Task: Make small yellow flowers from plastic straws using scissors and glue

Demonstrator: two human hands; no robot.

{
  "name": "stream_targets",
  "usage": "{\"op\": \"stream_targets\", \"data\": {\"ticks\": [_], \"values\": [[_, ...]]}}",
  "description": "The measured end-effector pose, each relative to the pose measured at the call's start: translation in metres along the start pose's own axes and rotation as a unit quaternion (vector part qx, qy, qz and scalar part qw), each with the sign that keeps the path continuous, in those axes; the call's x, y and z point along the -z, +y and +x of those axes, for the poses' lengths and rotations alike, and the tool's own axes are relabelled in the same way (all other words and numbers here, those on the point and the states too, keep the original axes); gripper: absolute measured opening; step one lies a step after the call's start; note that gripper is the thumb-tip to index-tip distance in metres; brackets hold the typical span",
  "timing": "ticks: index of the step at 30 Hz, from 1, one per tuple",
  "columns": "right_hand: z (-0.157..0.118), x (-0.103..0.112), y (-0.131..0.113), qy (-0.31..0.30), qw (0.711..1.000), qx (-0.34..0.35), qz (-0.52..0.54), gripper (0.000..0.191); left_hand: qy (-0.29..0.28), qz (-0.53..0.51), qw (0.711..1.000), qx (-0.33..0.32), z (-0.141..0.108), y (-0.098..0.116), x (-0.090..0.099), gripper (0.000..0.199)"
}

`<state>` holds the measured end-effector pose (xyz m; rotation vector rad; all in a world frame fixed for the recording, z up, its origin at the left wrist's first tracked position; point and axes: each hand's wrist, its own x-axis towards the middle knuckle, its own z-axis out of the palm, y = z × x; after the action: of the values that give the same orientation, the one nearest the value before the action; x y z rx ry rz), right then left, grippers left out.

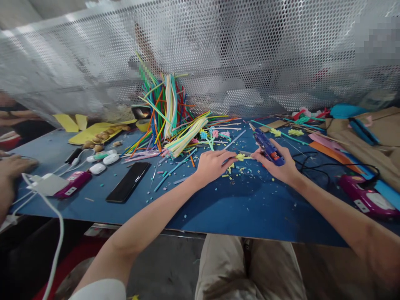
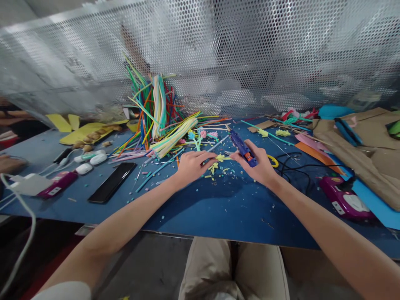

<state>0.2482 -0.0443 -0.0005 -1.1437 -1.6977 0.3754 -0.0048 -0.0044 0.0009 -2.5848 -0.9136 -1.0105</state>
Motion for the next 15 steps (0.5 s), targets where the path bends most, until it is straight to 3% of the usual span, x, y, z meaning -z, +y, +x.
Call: {"op": "stream_targets", "data": {"ticks": [8, 15], "values": [[0.005, 0.022, 0.012, -0.042, 0.998, 0.052, 0.005, 0.021, 0.009, -0.01, 1.0, 0.028, -0.001, -0.005, -0.002, 0.025], [0.015, 0.045, 0.005, -0.179, 0.982, 0.064, -0.022, 0.033, 0.015, 0.015, 0.997, 0.077, -0.004, -0.012, -0.008, 0.026]]}}
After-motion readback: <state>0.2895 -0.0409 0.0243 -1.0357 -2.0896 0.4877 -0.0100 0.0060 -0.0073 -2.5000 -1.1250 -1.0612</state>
